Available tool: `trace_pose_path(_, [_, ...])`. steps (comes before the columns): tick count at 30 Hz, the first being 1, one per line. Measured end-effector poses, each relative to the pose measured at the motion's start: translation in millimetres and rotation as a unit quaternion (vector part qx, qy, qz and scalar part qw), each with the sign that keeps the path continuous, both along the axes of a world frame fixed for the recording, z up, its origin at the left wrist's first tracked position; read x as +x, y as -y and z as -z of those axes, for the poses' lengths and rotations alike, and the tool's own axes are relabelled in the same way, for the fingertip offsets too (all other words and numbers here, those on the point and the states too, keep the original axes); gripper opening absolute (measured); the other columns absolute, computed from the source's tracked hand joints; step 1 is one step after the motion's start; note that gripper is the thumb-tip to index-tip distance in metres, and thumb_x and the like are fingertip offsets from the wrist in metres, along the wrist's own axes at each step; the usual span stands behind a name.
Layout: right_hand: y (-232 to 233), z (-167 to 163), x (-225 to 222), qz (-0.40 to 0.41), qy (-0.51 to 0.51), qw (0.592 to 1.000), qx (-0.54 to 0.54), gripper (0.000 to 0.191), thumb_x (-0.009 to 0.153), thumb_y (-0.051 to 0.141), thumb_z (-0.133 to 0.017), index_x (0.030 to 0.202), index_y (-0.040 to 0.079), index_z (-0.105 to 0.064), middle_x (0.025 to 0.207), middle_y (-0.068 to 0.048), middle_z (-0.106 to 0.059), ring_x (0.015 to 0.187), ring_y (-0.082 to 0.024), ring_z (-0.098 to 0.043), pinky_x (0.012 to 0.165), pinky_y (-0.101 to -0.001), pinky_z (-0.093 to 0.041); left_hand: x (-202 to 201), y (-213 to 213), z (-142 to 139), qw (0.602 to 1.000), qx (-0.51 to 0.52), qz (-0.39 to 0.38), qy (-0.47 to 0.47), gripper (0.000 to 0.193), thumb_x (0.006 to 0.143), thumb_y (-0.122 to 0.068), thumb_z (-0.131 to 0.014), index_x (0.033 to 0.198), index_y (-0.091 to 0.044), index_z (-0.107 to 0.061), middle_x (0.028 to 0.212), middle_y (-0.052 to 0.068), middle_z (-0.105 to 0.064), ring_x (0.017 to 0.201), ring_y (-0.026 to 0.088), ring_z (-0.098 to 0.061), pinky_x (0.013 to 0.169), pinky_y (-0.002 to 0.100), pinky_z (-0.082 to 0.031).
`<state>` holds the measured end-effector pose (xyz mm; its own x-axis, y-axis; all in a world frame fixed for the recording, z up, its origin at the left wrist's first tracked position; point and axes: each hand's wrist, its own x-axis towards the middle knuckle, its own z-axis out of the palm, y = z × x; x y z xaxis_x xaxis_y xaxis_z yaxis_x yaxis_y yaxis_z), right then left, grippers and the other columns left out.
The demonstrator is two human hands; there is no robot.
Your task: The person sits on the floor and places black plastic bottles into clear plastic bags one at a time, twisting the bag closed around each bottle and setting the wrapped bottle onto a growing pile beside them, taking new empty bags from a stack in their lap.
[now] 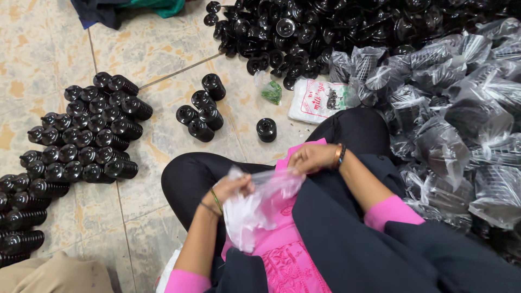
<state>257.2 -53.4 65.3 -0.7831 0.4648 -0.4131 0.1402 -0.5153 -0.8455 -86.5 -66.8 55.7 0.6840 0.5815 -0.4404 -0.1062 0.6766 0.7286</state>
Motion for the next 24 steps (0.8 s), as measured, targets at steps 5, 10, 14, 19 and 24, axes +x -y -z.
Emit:
trace_pose_path(5, [-65,14,-22,0.169,0.286,0.934,0.130,0.032,0.093,0.037,-0.068,0.089,0.006,-0.067,0.063,-0.005,-0.058,0.046,-0.011,-0.048,0.042,-0.0309,-0.037,46,-93,28,0.989,-0.002,-0.077,-0.127,0.009,0.091,-0.006,-0.069,0.100,-0.009,-0.066,0.090,0.005,-0.068,0.073,0.015,-0.065,0.061,0.030,-0.054])
trace_pose_path(10, [-102,33,-75,0.392,0.404,0.762,0.318,0.028,0.092,0.030,-0.065,0.086,0.003,-0.067,0.079,-0.019,-0.066,0.073,-0.034,-0.061,0.065,-0.0441,-0.048,96,-140,53,0.900,0.035,-0.157,-0.405,0.011,0.089,-0.011,-0.069,0.099,-0.005,-0.068,0.093,0.012,-0.069,0.080,0.023,-0.066,0.068,0.035,-0.055])
trace_pose_path(14, [-110,42,-84,0.395,0.453,0.729,0.328,0.023,0.091,0.025,-0.063,0.084,0.003,-0.067,0.090,-0.025,-0.070,0.089,-0.044,-0.068,0.079,-0.0496,-0.053,120,-140,64,0.834,0.084,-0.087,-0.538,0.015,0.088,-0.015,-0.070,0.098,-0.003,-0.070,0.096,0.017,-0.070,0.086,0.028,-0.067,0.073,0.038,-0.055])
trace_pose_path(19, [-109,42,-84,0.365,0.460,0.759,0.282,0.020,0.094,0.024,-0.064,0.097,0.005,-0.067,0.098,-0.026,-0.071,0.098,-0.043,-0.067,0.086,-0.0494,-0.053,132,-140,64,0.750,0.149,-0.104,-0.636,0.023,0.086,-0.019,-0.070,0.098,0.000,-0.072,0.099,0.023,-0.071,0.093,0.036,-0.069,0.080,0.042,-0.055])
trace_pose_path(24, [-107,49,-83,0.297,0.448,0.775,0.332,0.026,0.088,0.014,-0.063,0.113,0.008,-0.066,0.107,-0.026,-0.071,0.103,-0.045,-0.066,0.088,-0.0485,-0.053,128,-151,65,0.786,0.258,-0.171,-0.535,0.029,0.089,-0.025,-0.070,0.097,0.003,-0.073,0.095,0.026,-0.071,0.089,0.038,-0.067,0.078,0.044,-0.053])
